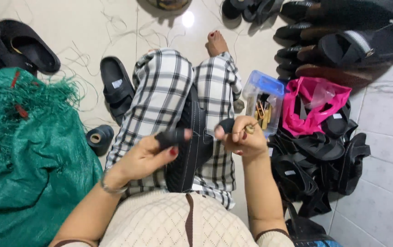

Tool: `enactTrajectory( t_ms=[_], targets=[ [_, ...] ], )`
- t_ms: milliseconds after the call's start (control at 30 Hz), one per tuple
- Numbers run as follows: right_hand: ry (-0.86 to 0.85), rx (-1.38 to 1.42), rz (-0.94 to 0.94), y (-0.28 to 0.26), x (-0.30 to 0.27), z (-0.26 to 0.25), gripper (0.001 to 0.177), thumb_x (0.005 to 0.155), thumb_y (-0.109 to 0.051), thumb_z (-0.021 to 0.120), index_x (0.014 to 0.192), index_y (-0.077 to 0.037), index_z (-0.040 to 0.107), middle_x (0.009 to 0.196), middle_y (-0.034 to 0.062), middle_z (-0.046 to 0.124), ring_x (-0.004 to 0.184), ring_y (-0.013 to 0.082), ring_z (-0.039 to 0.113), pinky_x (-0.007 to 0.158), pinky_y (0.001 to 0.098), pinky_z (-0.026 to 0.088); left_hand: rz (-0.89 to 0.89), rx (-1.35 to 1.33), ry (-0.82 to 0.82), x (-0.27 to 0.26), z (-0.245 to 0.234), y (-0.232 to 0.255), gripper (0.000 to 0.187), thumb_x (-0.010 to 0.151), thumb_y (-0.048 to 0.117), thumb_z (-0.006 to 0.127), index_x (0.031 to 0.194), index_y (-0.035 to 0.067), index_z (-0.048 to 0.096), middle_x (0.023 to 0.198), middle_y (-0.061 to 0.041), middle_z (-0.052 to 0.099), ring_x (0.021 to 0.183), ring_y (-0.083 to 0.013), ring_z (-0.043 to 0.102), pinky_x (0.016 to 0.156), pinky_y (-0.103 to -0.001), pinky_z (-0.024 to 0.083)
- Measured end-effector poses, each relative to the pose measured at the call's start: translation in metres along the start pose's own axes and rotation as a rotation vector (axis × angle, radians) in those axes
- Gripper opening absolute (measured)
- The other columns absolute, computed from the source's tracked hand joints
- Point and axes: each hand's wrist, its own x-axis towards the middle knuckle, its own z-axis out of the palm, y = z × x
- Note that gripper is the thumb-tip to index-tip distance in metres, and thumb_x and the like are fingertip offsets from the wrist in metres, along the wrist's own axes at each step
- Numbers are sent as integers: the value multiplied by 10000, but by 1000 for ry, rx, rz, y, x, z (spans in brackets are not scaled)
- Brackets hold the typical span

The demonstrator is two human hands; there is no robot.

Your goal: Manually stitching and repairing a black sandal while seated on the floor.

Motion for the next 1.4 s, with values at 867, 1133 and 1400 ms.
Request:
enactTrajectory(
  t_ms=[867,1133,1400],
  targets=[
    [452,-2010,-32,25,77,102,602,838,-371,710,1380,-141,583,573,224,648,617,481,685,589,516,533,-434,1166,41,-28,32,-72,737,698,609,786,1006,-41,625,912,-254,576,870,-506,651,731,-552,552],
    [509,-2048,13,24,54,76,649,827,-462,742,1430,-285,580,694,255,704,699,474,709,628,552,539,-336,1145,-51,-30,29,-22,515,796,412,775,970,-51,633,836,-230,574,850,-453,627,725,-489,527],
    [971,-2201,582,-70,-63,-23,654,838,-272,715,1439,-110,515,1067,241,549,823,421,620,731,480,525,-464,150,513,-94,-162,4,117,886,35,703,980,-36,710,746,-114,689,589,-165,572,518,-288,471]
  ],
)
